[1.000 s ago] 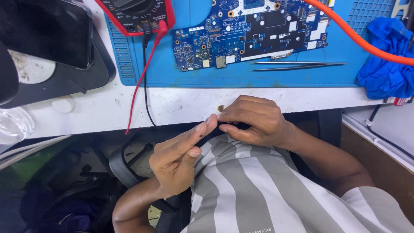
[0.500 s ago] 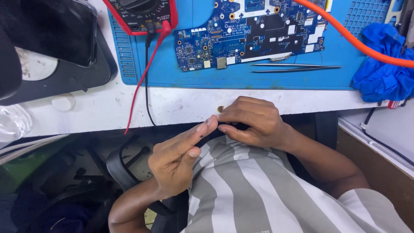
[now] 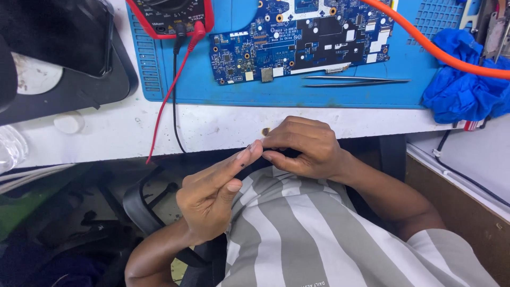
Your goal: Cleaning a small electronic component with liquid at a repair station
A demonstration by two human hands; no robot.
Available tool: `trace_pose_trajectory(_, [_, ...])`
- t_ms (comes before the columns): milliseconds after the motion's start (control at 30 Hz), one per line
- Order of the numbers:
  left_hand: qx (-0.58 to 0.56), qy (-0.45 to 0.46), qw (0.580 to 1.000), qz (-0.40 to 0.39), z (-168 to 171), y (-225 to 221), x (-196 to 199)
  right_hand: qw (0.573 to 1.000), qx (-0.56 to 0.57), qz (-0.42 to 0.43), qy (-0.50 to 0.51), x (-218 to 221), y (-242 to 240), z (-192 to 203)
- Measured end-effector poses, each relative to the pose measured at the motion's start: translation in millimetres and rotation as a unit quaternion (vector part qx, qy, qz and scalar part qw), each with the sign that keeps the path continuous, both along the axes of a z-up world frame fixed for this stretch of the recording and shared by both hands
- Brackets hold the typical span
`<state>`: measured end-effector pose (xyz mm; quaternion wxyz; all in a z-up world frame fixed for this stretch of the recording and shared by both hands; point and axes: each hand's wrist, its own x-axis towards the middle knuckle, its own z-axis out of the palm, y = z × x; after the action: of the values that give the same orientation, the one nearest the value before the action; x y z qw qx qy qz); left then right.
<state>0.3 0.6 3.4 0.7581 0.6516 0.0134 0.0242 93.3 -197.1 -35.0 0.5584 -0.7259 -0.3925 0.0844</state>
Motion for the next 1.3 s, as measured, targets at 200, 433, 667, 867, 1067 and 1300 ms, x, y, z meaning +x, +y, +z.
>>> trace_pose_trajectory(200, [-0.010, 0.012, 1.000, -0.003, -4, -1, 0, 0.999, 0.031, -0.014, 0.015, -2, 1, 3])
trace_pose_trajectory(433, [-0.006, 0.027, 1.000, 0.005, -9, -3, 6, 0.996, 0.056, -0.075, -0.004, -5, 3, 19])
trace_pose_trajectory(667, [-0.011, 0.030, 0.999, -0.026, -15, -6, 6, 0.992, 0.050, -0.105, -0.048, 7, 15, 38])
trace_pose_trajectory(867, [0.035, 0.023, 0.999, -0.008, -23, -8, -2, 0.990, 0.029, -0.113, -0.084, 9, 24, 38])
trace_pose_trajectory(1067, [0.024, 0.008, 1.000, -0.014, -24, -12, -2, 0.988, 0.003, -0.095, -0.118, 11, 26, 44])
trace_pose_trajectory(1300, [0.120, -0.011, 0.993, 0.006, -28, -9, 10, 0.990, -0.028, -0.026, -0.136, 21, 14, 34])
